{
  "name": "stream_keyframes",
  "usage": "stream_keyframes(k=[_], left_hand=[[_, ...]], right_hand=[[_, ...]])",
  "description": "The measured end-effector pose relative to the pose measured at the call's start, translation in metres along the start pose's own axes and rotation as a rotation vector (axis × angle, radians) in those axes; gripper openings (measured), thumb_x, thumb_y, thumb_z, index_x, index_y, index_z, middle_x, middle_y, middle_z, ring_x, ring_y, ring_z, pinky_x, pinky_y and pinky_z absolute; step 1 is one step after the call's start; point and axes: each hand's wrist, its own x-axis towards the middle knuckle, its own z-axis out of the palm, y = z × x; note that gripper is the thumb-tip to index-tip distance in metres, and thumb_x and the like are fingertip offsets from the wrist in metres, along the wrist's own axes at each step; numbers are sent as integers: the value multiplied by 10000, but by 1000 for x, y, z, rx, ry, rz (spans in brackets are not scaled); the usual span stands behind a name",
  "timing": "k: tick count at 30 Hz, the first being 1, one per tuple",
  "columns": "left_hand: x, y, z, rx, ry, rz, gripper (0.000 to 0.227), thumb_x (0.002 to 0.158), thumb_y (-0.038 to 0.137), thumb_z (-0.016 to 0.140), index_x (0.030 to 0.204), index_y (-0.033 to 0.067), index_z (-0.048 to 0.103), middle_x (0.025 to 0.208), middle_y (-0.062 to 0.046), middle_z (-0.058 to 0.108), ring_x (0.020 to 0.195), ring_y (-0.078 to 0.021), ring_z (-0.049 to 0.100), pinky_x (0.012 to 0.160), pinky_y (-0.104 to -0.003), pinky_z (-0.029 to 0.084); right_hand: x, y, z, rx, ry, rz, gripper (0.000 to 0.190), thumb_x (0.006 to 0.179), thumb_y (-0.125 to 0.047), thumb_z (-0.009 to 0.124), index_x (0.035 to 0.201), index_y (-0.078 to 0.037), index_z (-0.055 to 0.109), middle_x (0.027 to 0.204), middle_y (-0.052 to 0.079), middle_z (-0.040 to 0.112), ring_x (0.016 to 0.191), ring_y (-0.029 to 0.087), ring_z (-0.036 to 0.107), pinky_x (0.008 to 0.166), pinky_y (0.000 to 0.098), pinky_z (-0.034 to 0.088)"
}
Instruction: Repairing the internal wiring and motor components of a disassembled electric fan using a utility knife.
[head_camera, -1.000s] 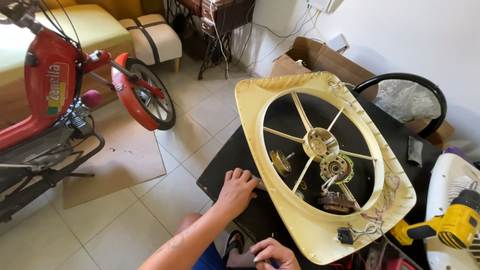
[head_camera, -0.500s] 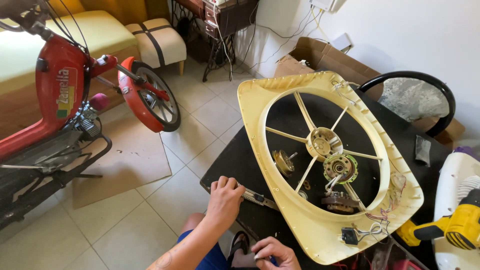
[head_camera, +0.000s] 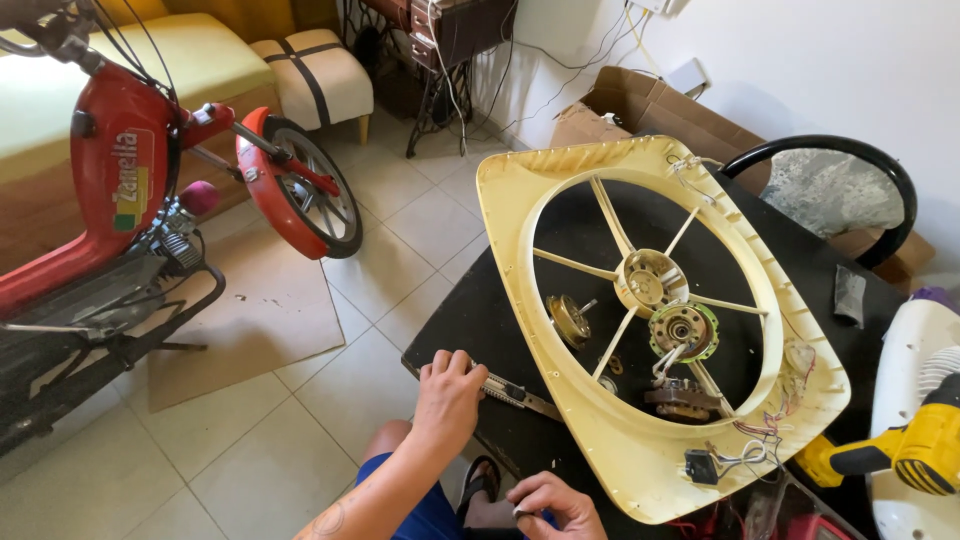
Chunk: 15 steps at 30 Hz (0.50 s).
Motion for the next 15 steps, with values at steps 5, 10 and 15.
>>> stream_keyframes(k=[5,10,15], left_hand=[[-1,-5,-2,25,-49,-33,123,840,71,793,950,110,754,1185,-119,545,1065,-375,486,803,-538,459],[0,-1,-5,48,-2,31,489,744,133,873,1159,105,615,1279,-126,624,1156,-364,559,902,-492,440],[4,2,7,22,-85,103,643,839,142,808,1440,110,583,1328,-113,625,1249,-358,534,1077,-557,339]], right_hand=[[-1,2,0,-9,-9,37,75,860,-94,866,879,-22,856,985,244,793,908,285,772,844,413,573],[1,0,-2,-42,-41,-43,82,858,-106,873,884,-33,847,976,238,808,880,275,767,832,391,574],[-2,1,-2,-12,-7,46,70,851,-84,873,857,-21,844,987,233,795,868,254,746,774,369,539]])
